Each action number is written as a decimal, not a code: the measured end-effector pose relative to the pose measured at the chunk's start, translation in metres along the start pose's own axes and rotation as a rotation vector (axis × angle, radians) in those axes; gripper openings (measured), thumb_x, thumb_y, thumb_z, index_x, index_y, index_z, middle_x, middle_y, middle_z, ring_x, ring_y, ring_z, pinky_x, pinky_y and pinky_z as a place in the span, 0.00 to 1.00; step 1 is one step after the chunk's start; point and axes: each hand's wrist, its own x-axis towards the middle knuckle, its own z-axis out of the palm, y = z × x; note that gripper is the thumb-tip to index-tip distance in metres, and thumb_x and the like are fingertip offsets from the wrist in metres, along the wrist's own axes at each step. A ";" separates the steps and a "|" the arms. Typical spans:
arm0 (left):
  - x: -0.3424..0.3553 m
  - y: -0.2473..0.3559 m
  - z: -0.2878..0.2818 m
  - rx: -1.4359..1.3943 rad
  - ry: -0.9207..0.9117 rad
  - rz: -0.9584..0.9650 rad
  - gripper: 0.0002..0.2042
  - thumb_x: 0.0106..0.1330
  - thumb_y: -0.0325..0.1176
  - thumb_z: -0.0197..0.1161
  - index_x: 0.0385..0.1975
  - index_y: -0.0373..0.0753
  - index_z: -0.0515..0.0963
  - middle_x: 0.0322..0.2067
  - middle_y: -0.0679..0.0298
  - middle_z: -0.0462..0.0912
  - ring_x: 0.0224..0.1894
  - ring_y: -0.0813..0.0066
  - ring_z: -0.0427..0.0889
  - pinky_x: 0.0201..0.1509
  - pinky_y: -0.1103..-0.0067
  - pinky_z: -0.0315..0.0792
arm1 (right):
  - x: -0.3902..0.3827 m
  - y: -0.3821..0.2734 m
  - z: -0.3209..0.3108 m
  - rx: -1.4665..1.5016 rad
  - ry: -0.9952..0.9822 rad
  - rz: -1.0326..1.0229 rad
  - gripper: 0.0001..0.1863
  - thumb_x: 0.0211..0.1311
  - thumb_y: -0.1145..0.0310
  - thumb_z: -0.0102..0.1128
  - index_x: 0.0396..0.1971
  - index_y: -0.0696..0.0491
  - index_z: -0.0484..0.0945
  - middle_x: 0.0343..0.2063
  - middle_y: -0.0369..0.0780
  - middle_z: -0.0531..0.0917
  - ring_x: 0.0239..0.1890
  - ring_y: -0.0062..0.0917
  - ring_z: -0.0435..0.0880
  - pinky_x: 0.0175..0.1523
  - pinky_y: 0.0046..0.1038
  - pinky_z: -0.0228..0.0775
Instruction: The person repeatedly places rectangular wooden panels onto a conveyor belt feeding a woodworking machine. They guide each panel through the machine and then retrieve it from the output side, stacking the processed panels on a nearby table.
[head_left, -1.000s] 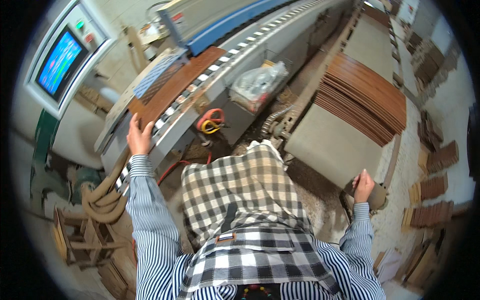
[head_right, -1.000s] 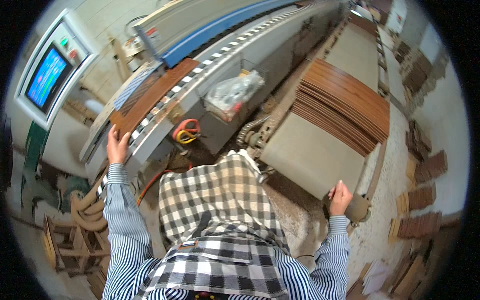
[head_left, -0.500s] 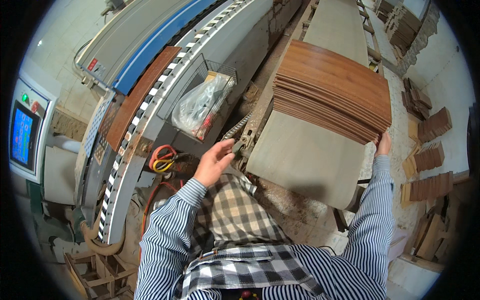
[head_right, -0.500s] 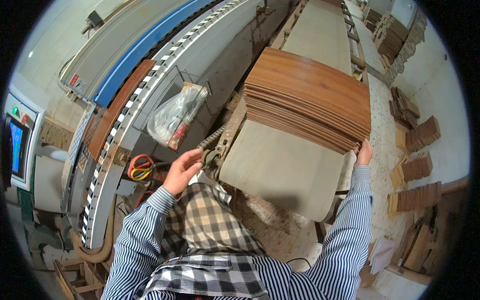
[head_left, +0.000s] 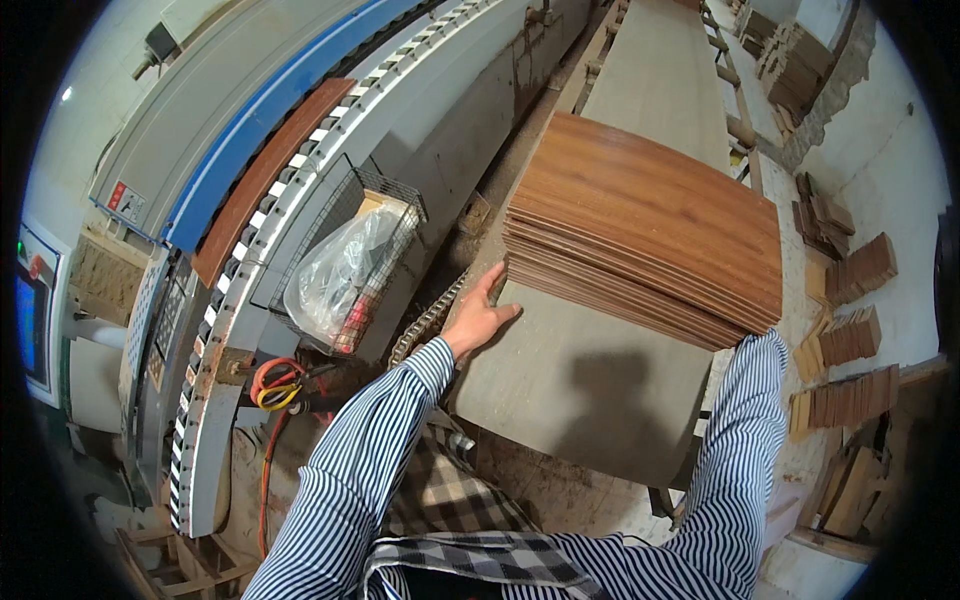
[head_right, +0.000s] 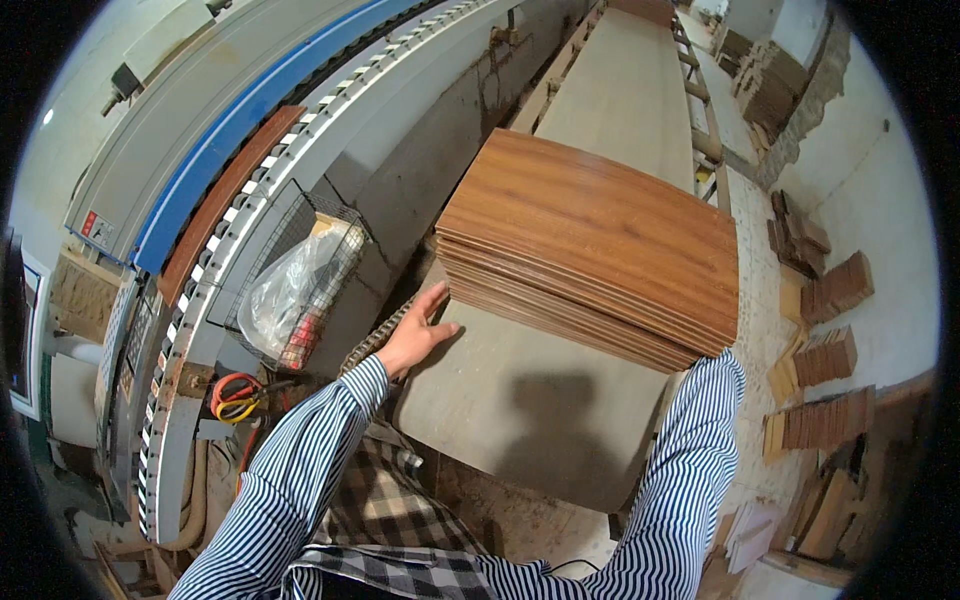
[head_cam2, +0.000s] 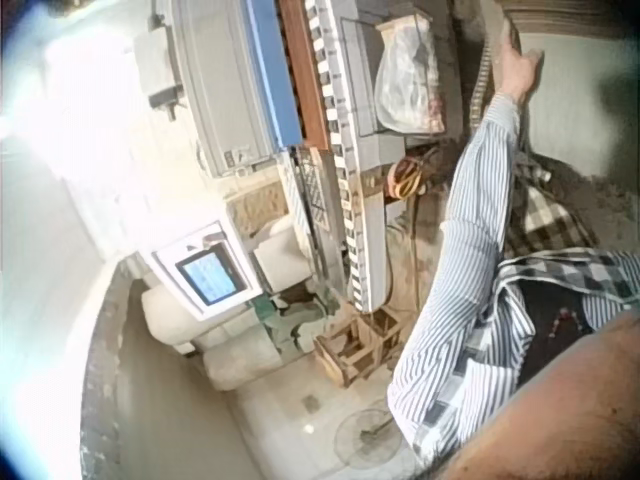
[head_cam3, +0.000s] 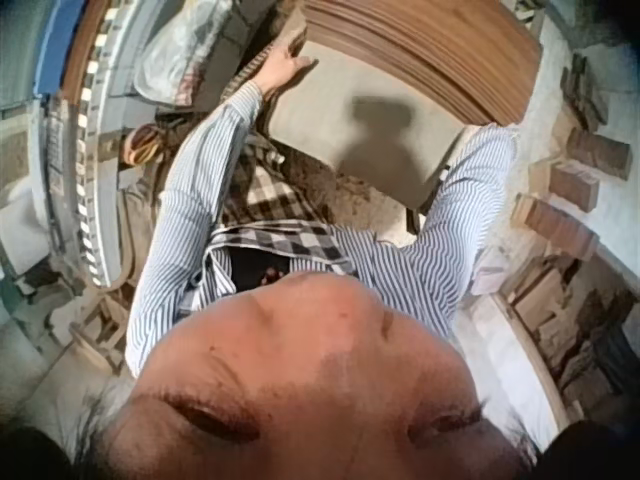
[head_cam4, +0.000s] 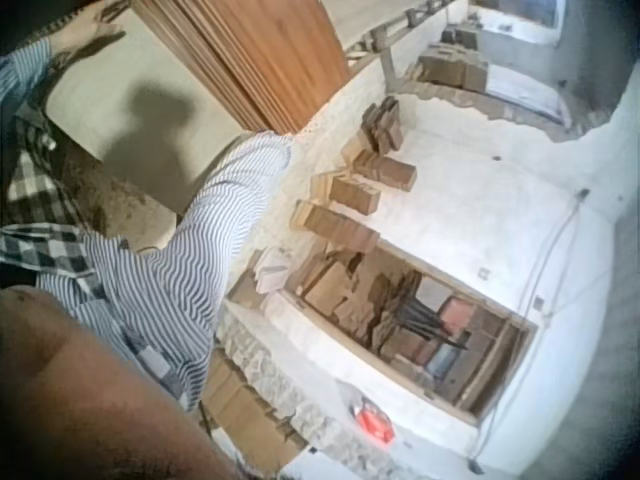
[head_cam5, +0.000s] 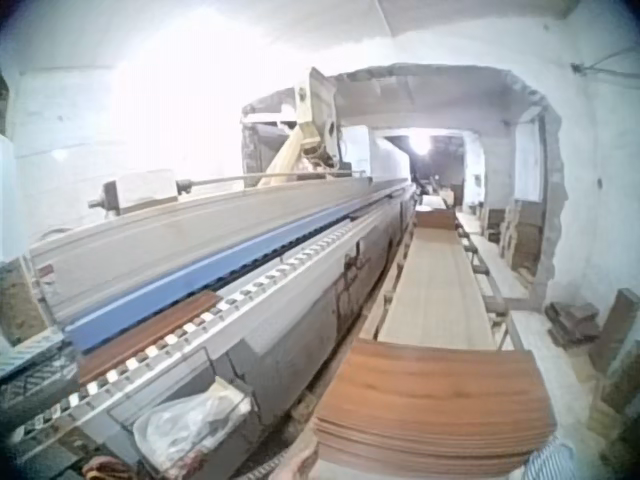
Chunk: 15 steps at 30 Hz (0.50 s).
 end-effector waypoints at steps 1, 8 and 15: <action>0.009 -0.006 0.002 -0.047 -0.008 0.004 0.37 0.60 0.23 0.59 0.67 0.34 0.46 0.69 0.54 0.48 0.71 0.65 0.46 0.72 0.74 0.44 | 0.000 0.000 -0.001 0.000 -0.001 -0.010 0.26 0.68 0.52 0.44 0.57 0.56 0.66 0.53 0.42 0.73 0.53 0.32 0.72 0.57 0.31 0.64; 0.014 0.001 0.005 -0.169 -0.050 -0.065 0.40 0.53 0.11 0.52 0.68 0.37 0.45 0.69 0.57 0.46 0.72 0.67 0.43 0.72 0.75 0.44 | -0.014 -0.009 0.000 -0.028 -0.030 -0.062 0.27 0.68 0.51 0.43 0.58 0.56 0.65 0.54 0.42 0.71 0.54 0.32 0.70 0.58 0.31 0.63; 0.001 -0.004 0.005 -0.199 0.004 -0.049 0.40 0.49 0.07 0.47 0.67 0.36 0.50 0.68 0.58 0.53 0.71 0.66 0.48 0.72 0.74 0.45 | -0.057 -0.003 -0.005 -0.047 -0.066 -0.103 0.28 0.69 0.51 0.42 0.59 0.57 0.63 0.56 0.42 0.70 0.56 0.32 0.69 0.60 0.31 0.61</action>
